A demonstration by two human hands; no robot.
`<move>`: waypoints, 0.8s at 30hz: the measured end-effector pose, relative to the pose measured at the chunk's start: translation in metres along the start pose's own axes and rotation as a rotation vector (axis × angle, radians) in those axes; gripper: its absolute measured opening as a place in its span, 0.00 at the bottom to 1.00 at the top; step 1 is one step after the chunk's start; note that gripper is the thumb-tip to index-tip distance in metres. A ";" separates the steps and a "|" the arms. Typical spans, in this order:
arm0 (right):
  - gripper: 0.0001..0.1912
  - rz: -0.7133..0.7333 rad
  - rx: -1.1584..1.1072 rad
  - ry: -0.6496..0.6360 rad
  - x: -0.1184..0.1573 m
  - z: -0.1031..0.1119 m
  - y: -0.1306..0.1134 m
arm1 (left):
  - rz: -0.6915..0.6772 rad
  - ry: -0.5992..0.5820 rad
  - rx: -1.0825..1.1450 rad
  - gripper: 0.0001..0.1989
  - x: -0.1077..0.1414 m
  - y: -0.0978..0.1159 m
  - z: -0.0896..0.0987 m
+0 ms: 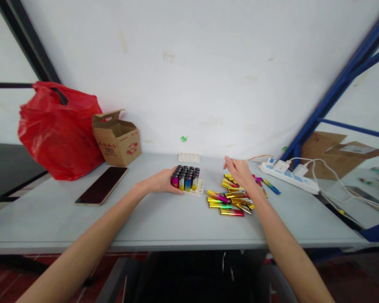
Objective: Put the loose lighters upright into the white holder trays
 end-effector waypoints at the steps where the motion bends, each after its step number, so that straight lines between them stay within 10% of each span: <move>1: 0.38 -0.034 0.016 0.051 -0.003 0.008 0.009 | 0.002 -0.001 -0.004 0.45 0.000 0.000 0.000; 6: 0.35 -0.076 0.164 0.133 -0.024 0.027 0.047 | 0.014 -0.009 -0.005 0.43 0.000 0.002 0.000; 15: 0.18 -0.035 0.482 -0.489 -0.031 -0.038 0.128 | 0.015 -0.009 -0.005 0.45 0.002 0.003 0.002; 24: 0.12 0.004 0.406 -0.594 -0.023 -0.043 0.121 | 0.006 0.009 0.014 0.42 0.001 0.000 0.000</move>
Point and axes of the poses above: each hand's wrist, its own x-axis away from the middle knuckle, its own z-axis out of the back of the hand, y = z × x, the point moved 9 cm from there along -x, towards the middle knuckle, and after that the axes turned 13 degrees about y, right-handed, at the moved point
